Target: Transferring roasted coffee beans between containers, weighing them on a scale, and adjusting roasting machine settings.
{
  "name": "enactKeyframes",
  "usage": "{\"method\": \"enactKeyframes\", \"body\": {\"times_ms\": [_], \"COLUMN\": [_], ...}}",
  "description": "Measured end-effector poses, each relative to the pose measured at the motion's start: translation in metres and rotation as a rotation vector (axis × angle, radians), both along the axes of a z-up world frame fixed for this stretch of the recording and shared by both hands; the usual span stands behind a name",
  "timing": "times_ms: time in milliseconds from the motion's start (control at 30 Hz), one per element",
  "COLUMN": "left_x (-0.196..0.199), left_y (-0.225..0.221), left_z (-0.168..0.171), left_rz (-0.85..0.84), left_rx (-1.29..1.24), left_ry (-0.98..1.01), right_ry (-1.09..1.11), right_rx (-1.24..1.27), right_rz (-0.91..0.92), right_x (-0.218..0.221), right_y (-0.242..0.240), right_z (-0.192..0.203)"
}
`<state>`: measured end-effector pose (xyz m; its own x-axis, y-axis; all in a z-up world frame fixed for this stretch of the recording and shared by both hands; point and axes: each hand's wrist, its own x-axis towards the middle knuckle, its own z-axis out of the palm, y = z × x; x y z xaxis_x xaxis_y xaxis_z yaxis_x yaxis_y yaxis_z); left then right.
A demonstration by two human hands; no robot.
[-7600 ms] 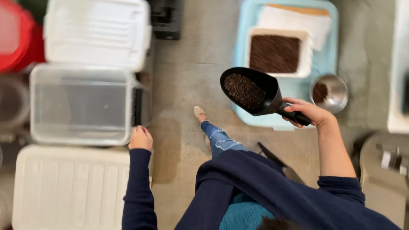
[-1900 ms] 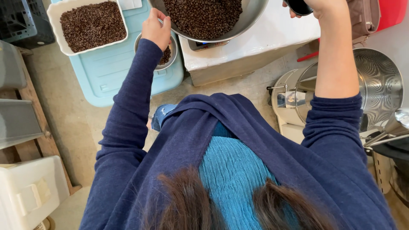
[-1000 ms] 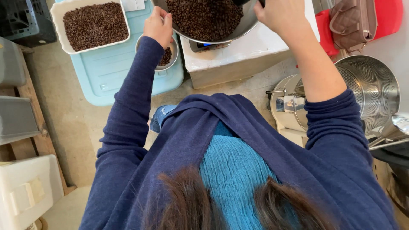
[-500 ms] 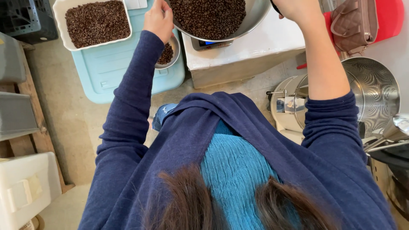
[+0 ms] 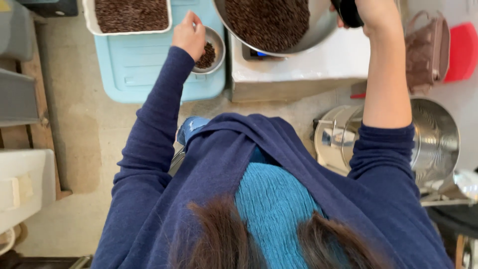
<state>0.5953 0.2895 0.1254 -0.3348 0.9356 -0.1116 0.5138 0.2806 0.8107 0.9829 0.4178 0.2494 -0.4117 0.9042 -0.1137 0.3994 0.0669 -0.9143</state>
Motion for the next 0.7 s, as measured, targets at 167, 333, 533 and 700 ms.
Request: {"method": "enactKeyframes", "body": {"times_ms": [167, 333, 533, 700], "left_x": [-0.043, -0.092, -0.179, -0.255], "left_y": [-0.024, -0.072, -0.158, -0.241], "left_z": [-0.030, -0.060, -0.137, -0.195], "left_rz": [0.166, 0.313, 0.504, 0.694], "left_rx": [-0.104, -0.125, -0.321, -0.312], "left_ry": [-0.055, 0.021, 0.004, -0.086], "right_ry": [0.130, 0.134, 0.125, 0.109], "right_rx": [-0.151, -0.328, -0.457, -0.683], "right_rz": [0.160, 0.267, 0.420, 0.500], "right_x": [-0.066, -0.163, -0.296, -0.420], "right_y": [0.001, -0.019, -0.049, -0.128], "right_z": [0.023, 0.031, -0.074, -0.141]}}
